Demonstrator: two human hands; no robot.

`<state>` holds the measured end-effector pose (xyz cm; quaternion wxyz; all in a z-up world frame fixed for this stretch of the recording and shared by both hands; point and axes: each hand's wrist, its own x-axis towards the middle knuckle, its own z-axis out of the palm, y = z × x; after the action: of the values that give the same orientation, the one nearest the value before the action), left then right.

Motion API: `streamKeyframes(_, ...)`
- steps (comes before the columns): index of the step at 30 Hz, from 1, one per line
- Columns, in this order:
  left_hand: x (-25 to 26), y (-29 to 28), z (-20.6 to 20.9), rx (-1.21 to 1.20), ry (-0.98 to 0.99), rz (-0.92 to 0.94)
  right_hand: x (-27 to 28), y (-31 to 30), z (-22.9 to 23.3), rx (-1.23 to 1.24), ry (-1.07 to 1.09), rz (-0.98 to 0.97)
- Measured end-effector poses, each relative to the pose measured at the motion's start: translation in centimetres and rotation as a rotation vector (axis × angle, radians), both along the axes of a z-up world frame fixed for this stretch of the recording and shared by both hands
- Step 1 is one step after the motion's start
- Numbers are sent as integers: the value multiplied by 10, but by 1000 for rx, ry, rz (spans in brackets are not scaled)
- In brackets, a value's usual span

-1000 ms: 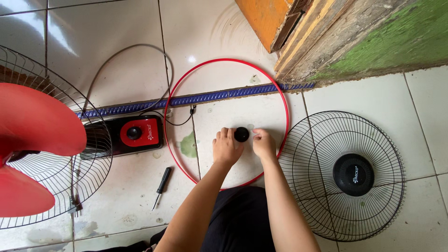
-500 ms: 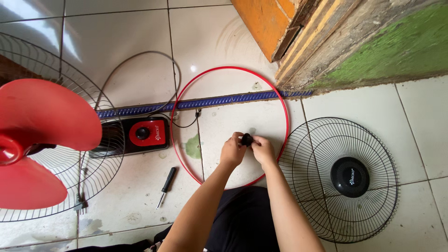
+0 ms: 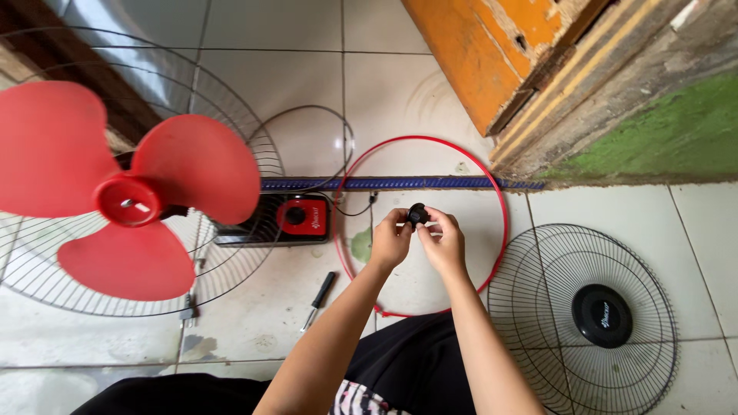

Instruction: The person disassembles a red electric fan by removing the front grille, fan blade, and rear grille, then reassembles the components in reverse order. The person uses a screwdriver to loosen and tighten screws on the fan cage.

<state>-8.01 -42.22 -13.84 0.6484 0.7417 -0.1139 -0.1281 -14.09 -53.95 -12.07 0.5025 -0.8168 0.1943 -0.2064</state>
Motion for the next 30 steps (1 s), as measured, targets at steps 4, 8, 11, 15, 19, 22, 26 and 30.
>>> streamKeyframes(4, 16, 44, 35, -111, -51, 49, 21, 54, 36, 17, -158, 22)
streamKeyframes(8, 27, 96, 79, -197, -59, 116, 44, 110, 80, 35, -314, 46)
streamKeyframes(11, 35, 138, 114, -365, -63, 127, 58, 152, 110, -38, -377, 100)
streamKeyframes(15, 35, 206, 148, -138, -342, 314, 80, 212, 140, -42, -417, 210)
streamKeyframes(19, 37, 279, 164, 289, -714, 606, 100, 272, 159, -124, -474, 299)
streamKeyframes(22, 45, 331, 168, 467, -768, 717, 111, 315, 170, -231, -488, 368)
streamKeyframes(26, 57, 378, 161, 600, -709, 740, 120, 360, 172, -242, -468, 482)
streamKeyframes(30, 67, 399, 147, 699, -650, 739, 126, 388, 167, -296, -366, 546)
